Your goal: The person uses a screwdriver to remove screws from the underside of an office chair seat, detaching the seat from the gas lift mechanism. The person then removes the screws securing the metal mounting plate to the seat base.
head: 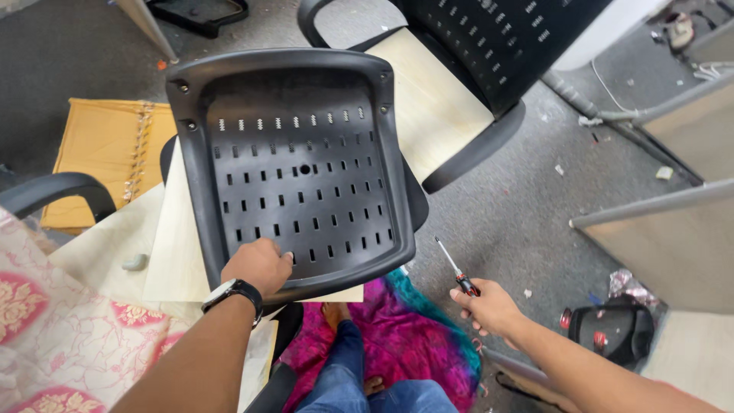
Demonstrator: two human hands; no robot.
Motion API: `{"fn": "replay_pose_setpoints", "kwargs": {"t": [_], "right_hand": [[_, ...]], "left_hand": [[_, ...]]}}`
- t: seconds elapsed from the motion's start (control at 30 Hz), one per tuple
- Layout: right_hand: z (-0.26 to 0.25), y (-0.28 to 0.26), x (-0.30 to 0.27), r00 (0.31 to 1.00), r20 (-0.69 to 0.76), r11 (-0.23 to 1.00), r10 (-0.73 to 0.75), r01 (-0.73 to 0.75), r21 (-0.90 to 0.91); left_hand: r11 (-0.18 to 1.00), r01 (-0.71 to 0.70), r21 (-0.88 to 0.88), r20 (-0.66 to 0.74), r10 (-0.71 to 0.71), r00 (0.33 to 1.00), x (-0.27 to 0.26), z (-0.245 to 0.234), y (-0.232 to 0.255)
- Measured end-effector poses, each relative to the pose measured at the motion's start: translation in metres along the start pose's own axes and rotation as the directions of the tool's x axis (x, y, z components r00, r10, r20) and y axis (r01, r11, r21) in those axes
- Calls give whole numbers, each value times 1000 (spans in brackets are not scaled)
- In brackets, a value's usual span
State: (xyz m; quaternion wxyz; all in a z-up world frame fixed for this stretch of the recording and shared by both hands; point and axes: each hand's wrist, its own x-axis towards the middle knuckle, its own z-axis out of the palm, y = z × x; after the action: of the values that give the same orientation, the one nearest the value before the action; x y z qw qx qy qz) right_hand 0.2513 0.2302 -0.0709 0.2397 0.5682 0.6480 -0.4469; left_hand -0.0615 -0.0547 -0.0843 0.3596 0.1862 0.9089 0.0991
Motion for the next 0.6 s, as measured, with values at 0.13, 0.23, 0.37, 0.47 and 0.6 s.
{"fn": "replay_pose_setpoints", "kwargs": {"t": [0.13, 0.23, 0.37, 0.47, 0.6], "right_hand": [[18, 55, -27, 998, -55, 993, 37, -31, 117], [33, 99, -64, 992, -90, 968, 90, -66, 244], [60, 155, -123, 976, -147, 883, 163, -78, 462], [85, 196, -175, 941, -188, 758, 283, -99, 645], [121, 240, -233, 875, -166, 590, 454, -156, 792]], "left_hand": [[983, -121, 140, 89, 109, 990, -22, 11, 25], [970, -184, 159, 112, 168, 979, -42, 20, 49], [893, -395, 218, 193, 357, 914, -78, 44, 88], [834, -503, 226, 258, 446, 857, -111, 67, 130], [661, -704, 259, 413, 583, 700, -153, 93, 183]]}}
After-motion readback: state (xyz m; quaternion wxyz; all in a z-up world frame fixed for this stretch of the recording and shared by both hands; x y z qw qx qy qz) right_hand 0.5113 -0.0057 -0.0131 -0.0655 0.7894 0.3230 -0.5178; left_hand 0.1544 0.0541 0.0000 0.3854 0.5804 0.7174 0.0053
